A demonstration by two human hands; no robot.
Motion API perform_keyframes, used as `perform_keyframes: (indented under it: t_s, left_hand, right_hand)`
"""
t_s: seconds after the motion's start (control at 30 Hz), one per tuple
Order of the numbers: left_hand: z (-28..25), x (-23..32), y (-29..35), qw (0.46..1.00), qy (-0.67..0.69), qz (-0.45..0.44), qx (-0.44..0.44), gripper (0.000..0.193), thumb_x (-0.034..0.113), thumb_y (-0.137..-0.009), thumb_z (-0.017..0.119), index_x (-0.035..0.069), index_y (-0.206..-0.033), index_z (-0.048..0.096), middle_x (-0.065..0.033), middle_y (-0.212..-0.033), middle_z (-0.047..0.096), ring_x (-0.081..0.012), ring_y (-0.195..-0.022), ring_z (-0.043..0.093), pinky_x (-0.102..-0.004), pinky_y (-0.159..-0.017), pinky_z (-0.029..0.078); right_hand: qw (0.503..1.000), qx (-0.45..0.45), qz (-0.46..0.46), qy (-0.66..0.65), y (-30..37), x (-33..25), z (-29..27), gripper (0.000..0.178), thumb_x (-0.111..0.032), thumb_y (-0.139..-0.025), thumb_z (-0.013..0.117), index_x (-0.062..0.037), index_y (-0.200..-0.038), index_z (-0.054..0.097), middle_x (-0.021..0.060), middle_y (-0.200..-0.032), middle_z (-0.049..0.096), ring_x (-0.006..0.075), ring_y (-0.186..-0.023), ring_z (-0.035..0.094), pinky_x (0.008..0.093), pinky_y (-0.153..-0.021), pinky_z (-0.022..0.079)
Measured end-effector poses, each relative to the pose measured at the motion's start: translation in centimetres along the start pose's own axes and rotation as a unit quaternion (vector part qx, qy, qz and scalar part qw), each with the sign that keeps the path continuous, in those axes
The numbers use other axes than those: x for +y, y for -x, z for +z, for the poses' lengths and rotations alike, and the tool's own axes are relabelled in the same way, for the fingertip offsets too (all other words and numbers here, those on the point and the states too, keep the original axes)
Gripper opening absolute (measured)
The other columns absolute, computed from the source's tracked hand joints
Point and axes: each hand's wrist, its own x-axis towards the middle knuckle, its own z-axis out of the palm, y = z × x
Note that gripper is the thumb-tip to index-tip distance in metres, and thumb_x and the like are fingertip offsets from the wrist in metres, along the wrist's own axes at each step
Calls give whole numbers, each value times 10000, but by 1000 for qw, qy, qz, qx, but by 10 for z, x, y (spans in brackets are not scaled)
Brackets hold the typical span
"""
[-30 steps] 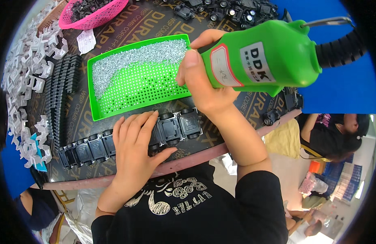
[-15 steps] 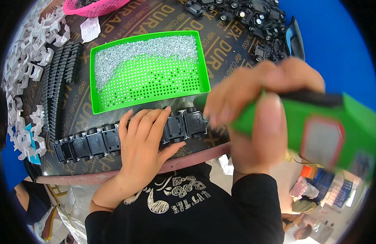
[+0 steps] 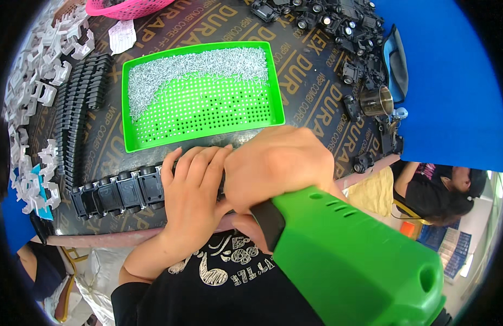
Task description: Assemble electronic fan components by hand and secure them using an electric screwdriver.
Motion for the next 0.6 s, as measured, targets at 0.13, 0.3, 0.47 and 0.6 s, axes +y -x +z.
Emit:
perform_keyframes:
  t_s: [0.13,0.3,0.47,0.6]
  left_hand:
    - [2,1,-1,1000,-1,-1,5,660,338,-690,771,37,-1239,562,-62,-1152,548,-229,-1120,501,-475,-1044,313]
    - [1,-2,3,1000,-20,-9,-1,658,346,-689,770,31,-1231,569,-66,-1153,547,-228,-1120,498,-470,-1039,319]
    - [-1,3,-1,1000,13,0,-4,699,365,-703,775,18,-1266,548,-82,-1207,548,-266,-1152,498,-480,-1041,303]
    - [-4,0,1,999,26,-17,-12,728,364,-676,807,6,-1253,544,-100,-1244,544,-295,-1160,495,-503,-1054,301]
  right_hand:
    - [999,7,31,-18,5,-11,6,253,-161,-886,666,-50,-971,455,109,-657,577,227,-521,563,373,-521,516]
    - [984,162,67,43,11,-14,28,386,-1,-796,724,33,-1086,472,110,-711,599,180,-637,595,294,-563,459]
    - [961,273,-26,-25,-9,-9,-4,230,-206,-961,442,-34,-1113,441,85,-654,500,188,-467,477,324,-427,457]
    - [957,283,-1,64,-6,33,-12,207,-153,-949,453,-9,-1098,443,103,-643,506,188,-460,475,322,-433,458]
